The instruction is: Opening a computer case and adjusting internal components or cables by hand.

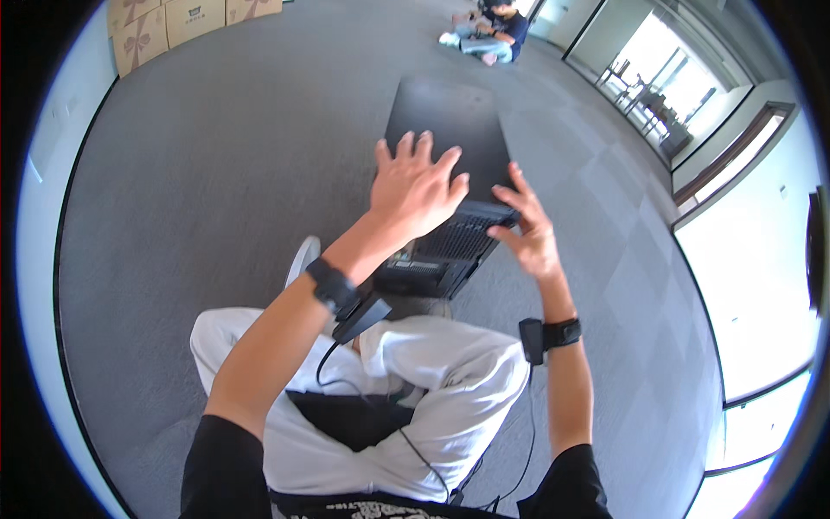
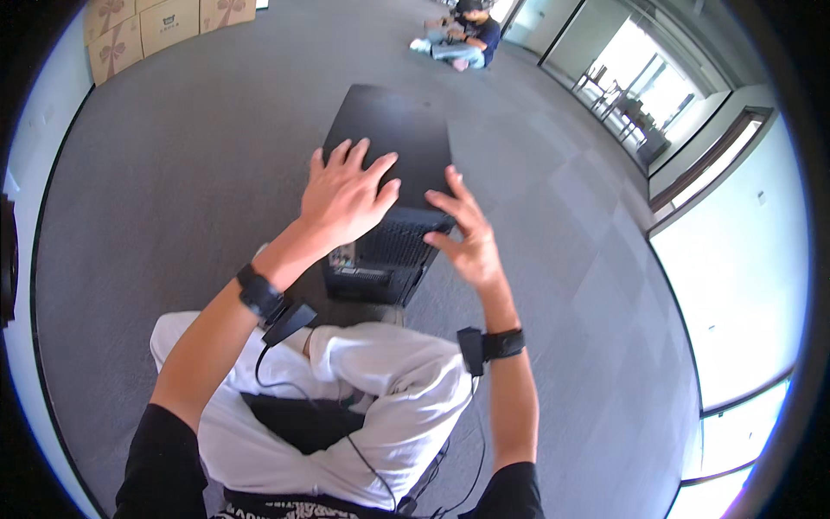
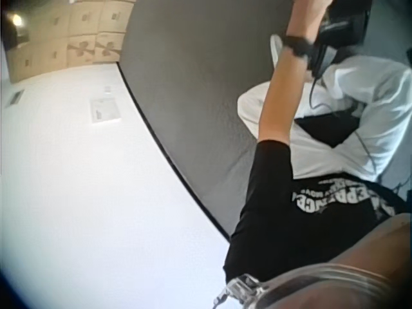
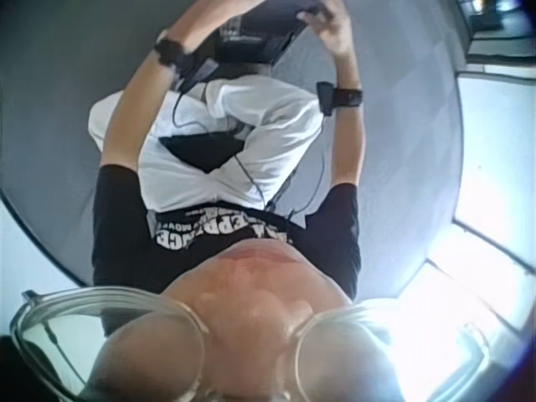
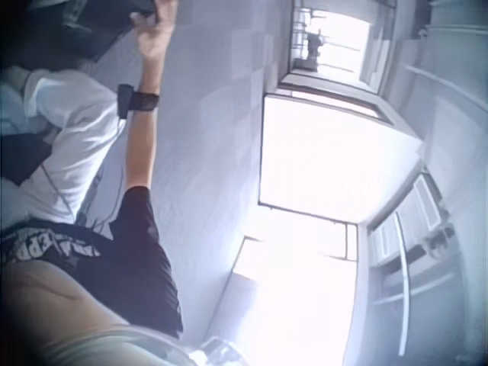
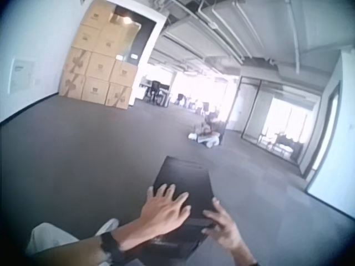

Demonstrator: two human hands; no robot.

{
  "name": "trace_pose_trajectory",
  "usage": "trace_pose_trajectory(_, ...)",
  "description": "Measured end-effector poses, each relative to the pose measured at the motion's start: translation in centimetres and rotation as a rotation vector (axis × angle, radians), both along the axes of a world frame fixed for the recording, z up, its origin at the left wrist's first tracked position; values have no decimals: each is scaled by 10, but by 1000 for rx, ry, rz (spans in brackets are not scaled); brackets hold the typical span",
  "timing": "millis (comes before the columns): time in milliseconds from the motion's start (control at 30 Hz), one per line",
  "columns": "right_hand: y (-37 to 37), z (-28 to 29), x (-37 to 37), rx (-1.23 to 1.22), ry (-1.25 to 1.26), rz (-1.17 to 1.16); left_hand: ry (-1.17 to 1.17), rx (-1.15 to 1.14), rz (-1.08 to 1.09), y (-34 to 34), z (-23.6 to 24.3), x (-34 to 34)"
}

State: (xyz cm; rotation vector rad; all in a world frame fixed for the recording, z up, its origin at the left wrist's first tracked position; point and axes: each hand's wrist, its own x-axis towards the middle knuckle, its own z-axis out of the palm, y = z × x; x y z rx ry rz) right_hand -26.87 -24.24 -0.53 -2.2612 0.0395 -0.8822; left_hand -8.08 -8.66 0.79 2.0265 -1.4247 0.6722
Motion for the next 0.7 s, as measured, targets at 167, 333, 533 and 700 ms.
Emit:
trace_pose_trajectory(167,-39,-16,-35,5,5,-160,-87,25,3,-46,-4,-36)
trace_pose_trajectory(333,-52,-29,-39,137,20,-184,-132,37,55,-60,-17,-41)
trace_pose_trajectory(533,-79,-50,-60,192,16,-173,-211,-2,89,-83,-36,-74)
trace_pose_trajectory(700,-96,-74,-73,99,9,-225,-193,59,65,-89,-43,-82)
